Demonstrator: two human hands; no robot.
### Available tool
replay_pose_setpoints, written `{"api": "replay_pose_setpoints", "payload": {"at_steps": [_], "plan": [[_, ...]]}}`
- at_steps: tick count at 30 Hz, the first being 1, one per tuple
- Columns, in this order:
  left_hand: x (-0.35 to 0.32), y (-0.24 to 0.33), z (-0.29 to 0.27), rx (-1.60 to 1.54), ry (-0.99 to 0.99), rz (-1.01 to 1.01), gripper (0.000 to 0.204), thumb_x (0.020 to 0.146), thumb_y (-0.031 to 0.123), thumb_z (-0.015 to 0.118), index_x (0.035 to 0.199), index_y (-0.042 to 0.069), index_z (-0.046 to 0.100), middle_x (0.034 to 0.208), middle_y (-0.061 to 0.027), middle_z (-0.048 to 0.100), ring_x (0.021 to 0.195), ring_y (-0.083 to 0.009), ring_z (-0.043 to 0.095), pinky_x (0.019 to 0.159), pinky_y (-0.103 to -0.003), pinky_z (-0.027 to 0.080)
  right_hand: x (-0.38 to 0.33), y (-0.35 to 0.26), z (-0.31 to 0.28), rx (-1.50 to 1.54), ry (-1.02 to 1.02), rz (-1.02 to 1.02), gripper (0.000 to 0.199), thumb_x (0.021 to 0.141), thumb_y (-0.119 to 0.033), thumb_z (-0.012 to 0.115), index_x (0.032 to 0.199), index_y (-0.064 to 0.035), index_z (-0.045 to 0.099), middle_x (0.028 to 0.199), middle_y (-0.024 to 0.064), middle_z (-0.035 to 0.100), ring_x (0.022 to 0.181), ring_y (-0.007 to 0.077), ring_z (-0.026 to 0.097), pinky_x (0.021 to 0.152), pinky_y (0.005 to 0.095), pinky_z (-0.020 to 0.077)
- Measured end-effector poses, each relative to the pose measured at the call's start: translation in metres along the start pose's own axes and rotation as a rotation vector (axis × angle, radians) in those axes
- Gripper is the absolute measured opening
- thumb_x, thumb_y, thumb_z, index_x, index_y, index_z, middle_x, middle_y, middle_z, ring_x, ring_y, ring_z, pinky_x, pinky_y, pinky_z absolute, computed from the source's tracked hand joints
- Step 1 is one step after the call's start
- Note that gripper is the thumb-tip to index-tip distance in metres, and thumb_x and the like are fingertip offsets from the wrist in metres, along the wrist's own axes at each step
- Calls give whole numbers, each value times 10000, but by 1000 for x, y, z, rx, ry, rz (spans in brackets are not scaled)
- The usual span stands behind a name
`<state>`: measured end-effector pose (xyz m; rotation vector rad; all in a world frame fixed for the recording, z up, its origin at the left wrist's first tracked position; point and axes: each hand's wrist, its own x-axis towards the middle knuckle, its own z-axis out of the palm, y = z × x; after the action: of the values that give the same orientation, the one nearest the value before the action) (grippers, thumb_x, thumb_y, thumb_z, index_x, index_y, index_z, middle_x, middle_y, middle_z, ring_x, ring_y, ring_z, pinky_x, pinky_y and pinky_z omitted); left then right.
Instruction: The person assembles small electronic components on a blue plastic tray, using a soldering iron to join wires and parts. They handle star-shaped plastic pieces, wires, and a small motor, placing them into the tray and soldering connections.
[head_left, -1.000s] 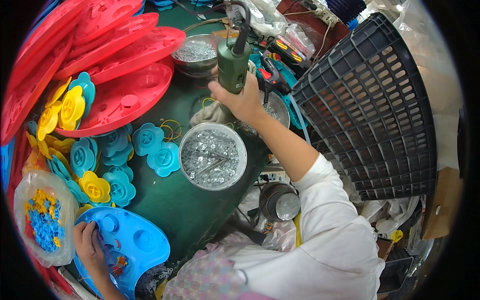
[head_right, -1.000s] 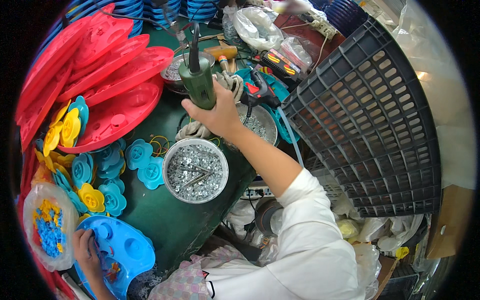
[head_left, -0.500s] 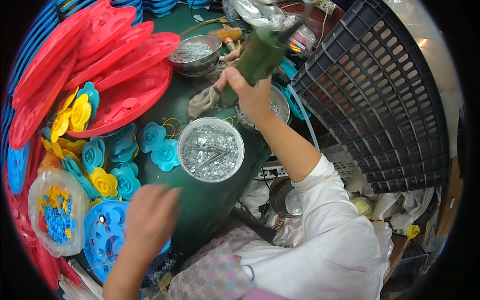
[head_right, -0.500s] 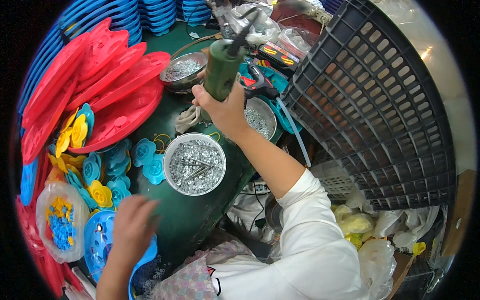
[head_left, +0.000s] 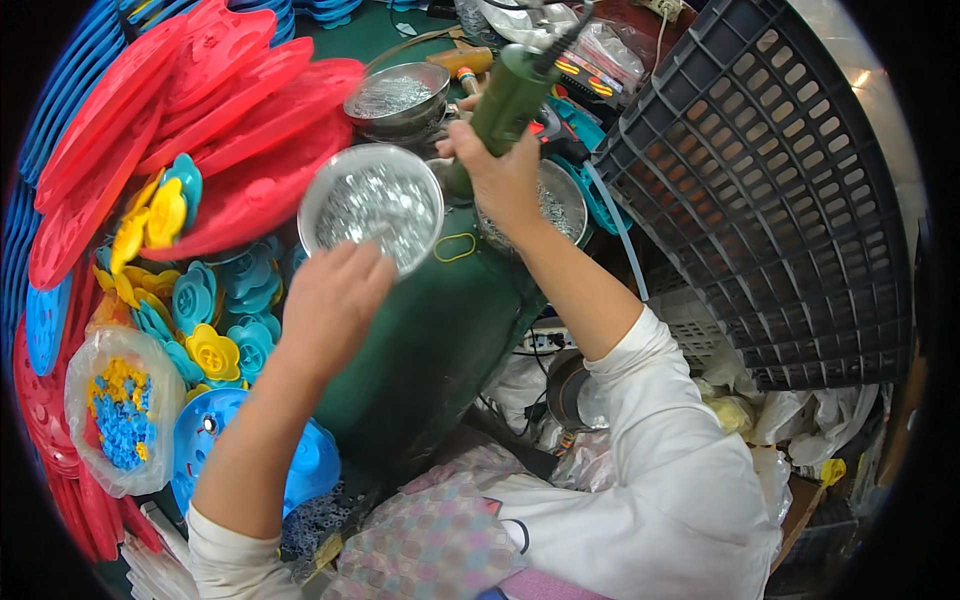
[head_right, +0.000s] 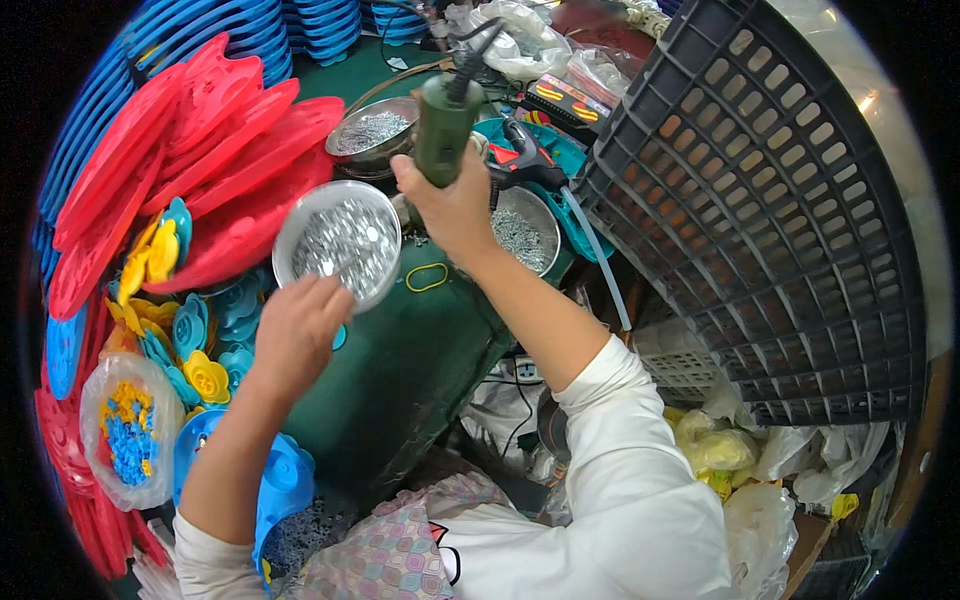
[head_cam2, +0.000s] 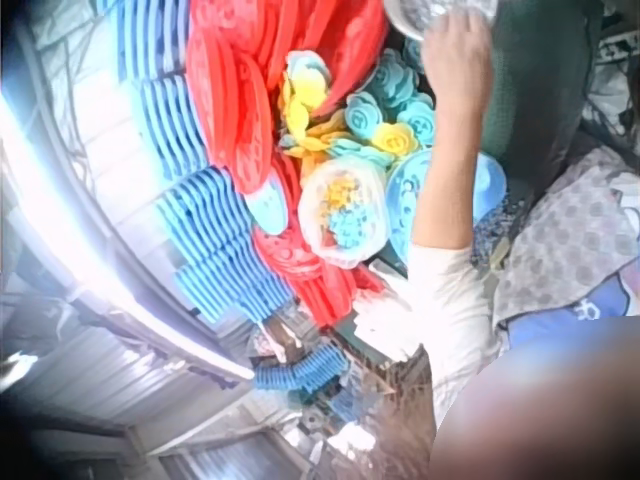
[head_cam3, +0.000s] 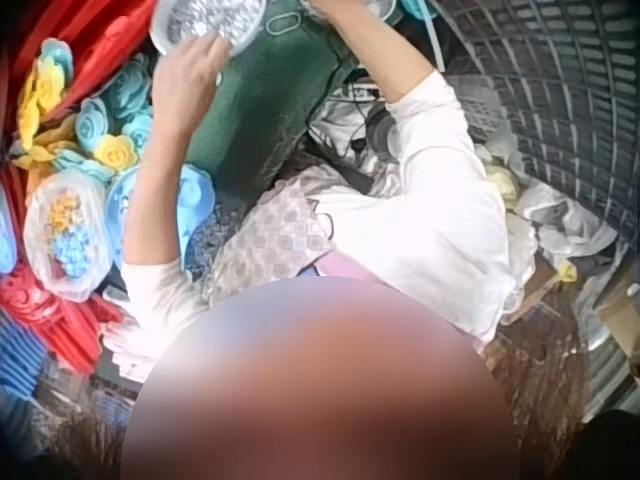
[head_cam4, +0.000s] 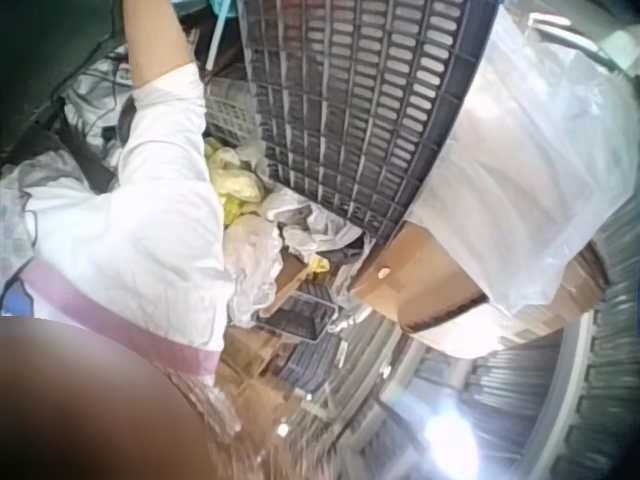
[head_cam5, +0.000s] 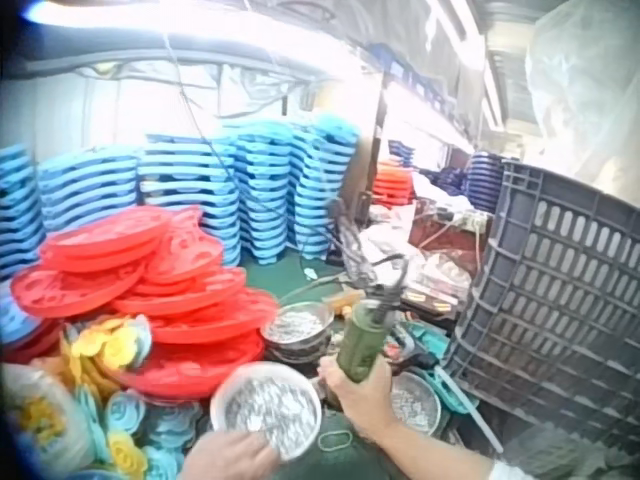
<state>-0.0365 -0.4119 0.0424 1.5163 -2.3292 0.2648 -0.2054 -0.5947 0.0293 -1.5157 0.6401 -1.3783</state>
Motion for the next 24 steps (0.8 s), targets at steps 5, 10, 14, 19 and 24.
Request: {"api": "replay_pose_setpoints", "payload": {"at_steps": [5,10,14,19,24], "plan": [[33,-23,29,96,12,40,221,732,104,713,905,97,576,898,-56,577,911,-258,592,810,-389,483,-1,-3,4,-291,46,-89,471,835,-243,835,1194,-56,593,952,39,689,805,130,645,756,329,529],[57,-35,61,149,132,-30,225,746,92,715,937,90,597,934,-61,602,964,-266,591,908,-391,486,-16,-18,2,-63,92,-101,338,914,-88,715,1194,23,562,885,45,707,797,111,675,773,284,532],[78,-45,69,294,240,-134,129,819,108,637,946,84,649,956,-72,644,980,-258,621,965,-401,488,-31,-14,12,-131,92,-146,338,902,-48,741,1190,8,571,893,20,684,765,75,635,727,251,521],[88,-62,77,113,380,-244,155,852,70,622,1005,61,647,1013,-101,629,1028,-287,615,975,-378,505,-29,3,33,-209,115,-177,389,870,-66,794,1197,-8,592,878,-2,658,762,70,609,727,257,520],[54,-49,46,-93,434,-210,280,827,14,680,1102,44,633,1084,-135,600,1045,-341,600,906,-410,526,-29,0,30,-340,112,-139,458,824,-166,846,1157,-10,572,957,66,701,825,161,664,769,328,543]]}}
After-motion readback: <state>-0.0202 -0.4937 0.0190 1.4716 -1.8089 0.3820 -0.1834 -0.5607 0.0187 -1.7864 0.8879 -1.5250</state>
